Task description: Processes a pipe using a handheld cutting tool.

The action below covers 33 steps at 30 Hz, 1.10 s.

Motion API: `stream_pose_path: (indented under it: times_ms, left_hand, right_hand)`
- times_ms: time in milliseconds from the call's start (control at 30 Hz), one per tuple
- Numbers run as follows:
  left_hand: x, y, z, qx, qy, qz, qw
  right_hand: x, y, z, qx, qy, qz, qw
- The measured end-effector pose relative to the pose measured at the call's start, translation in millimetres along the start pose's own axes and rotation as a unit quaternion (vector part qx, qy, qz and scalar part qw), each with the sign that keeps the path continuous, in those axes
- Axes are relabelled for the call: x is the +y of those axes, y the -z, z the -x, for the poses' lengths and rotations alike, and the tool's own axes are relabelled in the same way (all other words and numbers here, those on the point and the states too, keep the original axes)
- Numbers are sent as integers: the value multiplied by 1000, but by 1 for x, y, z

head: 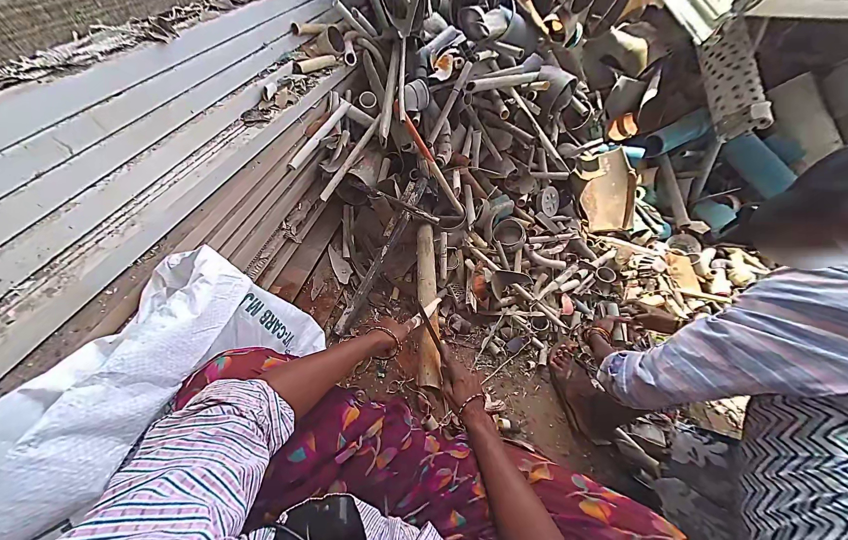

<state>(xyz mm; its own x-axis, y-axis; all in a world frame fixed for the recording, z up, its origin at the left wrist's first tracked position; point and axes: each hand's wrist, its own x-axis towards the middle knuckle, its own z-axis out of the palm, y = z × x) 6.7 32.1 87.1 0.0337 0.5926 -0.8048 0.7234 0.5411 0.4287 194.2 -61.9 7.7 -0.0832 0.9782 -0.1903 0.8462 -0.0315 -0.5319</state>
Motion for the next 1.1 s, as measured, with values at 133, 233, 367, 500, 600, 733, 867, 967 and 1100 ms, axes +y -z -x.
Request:
stream_pose_path:
  times_ms: [133,233,367,500,600,733,867,967,1100]
  left_hand:
    - [-2,-3,1,-3,0,-11,1000]
    - [-4,0,-2,-6,-2,-15,1000]
    - [-7,-5,0,-17,-6,-12,1000]
    - [2,2,7,-16,-18,-27,999]
    - [2,6,16,-2,-59,-95,994]
    - [1,14,26,48,-117,-160,979]
    - [-11,1,20,40,-144,-210,966]
    - [-13,0,22,61,-170,-246,952]
    - [-12,0,43,68,-184,-260,945]
  right_hand:
    - [2,4,-8,-45,-49,16,998]
    - [-3,-1,-8,-33,-24,13,999]
    - [6,2,-10,-43,-107,-17,993]
    - [-3,-2,-3,56,-25,-31,998]
    - [-2,4,-8,-21,-109,-6,994]
    - [-7,-8,-5,211,27,-11,977]
    - [-1,-3,3,57,-34,56,996]
    - [-12,1,6,200,19,7,980]
    - [-8,2,24,49,11,55,997]
